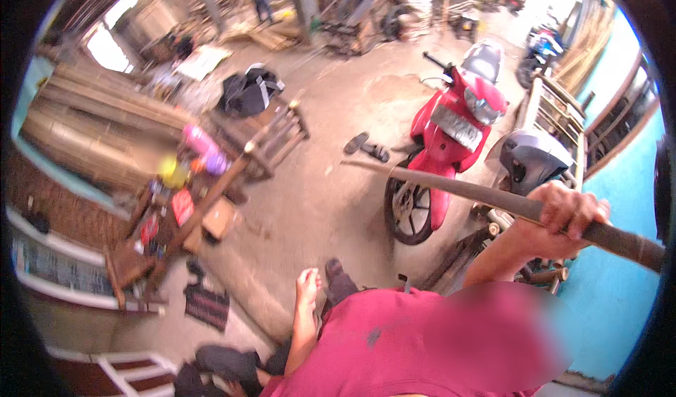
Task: The person walks through a cluttered outdoor yard and enters a workshop area, then ties a yellow string around a bundle of bamboo poles to secure them together.
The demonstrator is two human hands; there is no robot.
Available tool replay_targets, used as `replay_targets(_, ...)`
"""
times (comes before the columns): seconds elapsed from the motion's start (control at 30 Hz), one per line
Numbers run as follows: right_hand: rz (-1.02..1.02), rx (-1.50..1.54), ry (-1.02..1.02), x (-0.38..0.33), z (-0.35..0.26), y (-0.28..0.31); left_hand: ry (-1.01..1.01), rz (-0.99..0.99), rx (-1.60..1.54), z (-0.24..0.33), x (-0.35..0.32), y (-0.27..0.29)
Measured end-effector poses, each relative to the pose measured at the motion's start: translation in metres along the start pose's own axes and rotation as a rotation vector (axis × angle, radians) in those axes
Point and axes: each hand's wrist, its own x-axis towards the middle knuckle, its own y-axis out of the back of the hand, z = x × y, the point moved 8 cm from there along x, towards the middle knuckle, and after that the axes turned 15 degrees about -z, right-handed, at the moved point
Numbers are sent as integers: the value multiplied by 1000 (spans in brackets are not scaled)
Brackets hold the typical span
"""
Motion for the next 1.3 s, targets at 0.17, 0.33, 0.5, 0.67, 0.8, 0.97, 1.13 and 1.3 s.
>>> replay_targets(0.17,124,-217,48,10,112,52,-86,-58,221,158,153,39)
replay_targets(0.33,183,-330,65,15,233,99,-204,-163,286,303,313,42)
replay_targets(0.5,167,-430,91,4,363,184,-152,-169,308,376,470,16)
replay_targets(0.67,102,-512,79,24,510,278,-15,-212,245,416,608,-25)
replay_targets(0.8,137,-641,121,39,597,362,0,-228,371,486,689,-43)
replay_targets(0.97,135,-733,129,61,714,446,106,-180,348,554,833,-45)
replay_targets(1.13,163,-845,119,50,806,543,86,-325,395,639,1022,-103)
replay_targets(1.3,196,-998,175,78,873,620,-123,-524,674,772,1203,-195)
